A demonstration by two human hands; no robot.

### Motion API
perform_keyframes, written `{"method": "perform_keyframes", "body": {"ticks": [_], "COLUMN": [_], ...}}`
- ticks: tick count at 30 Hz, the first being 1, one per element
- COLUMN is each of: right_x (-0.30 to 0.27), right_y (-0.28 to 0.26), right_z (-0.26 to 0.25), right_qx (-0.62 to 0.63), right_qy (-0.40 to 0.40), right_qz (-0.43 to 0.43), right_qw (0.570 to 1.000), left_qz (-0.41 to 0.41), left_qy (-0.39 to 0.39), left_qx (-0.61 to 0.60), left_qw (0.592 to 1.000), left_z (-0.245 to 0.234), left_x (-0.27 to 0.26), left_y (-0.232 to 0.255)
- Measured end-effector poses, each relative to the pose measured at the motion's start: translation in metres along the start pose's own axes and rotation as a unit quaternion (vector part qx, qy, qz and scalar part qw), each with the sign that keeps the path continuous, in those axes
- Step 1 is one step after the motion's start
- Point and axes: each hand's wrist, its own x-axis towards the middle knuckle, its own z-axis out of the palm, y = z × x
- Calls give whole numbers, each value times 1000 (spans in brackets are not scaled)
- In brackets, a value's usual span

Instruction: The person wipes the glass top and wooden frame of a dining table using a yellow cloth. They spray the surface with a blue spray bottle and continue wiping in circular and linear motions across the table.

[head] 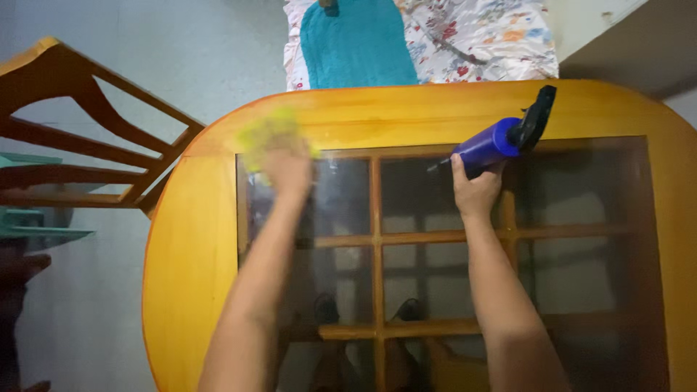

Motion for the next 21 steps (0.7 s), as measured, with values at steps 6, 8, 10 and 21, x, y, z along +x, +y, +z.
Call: {"method": "perform_keyframes", "body": {"ticks": [6,8,10,21], "right_x": [1,2,1,0], "right_y": [1,-1,-1,-6], "right_z": [3,1,0,0], "right_qx": [-7,-15,-18,-20], "right_qy": [15,12,4,6], "right_qz": [-38,-59,-32,-37], "right_qw": [999,998,999,999], "left_qz": [200,226,136,-301], "left_qy": [-116,-189,-193,-65], "left_qx": [-40,-56,-75,11], "left_qw": [972,954,969,951], "left_z": [0,-11,-21,-71], "left_x": [5,25,47,47], "left_y": [101,101,73,-86]}}
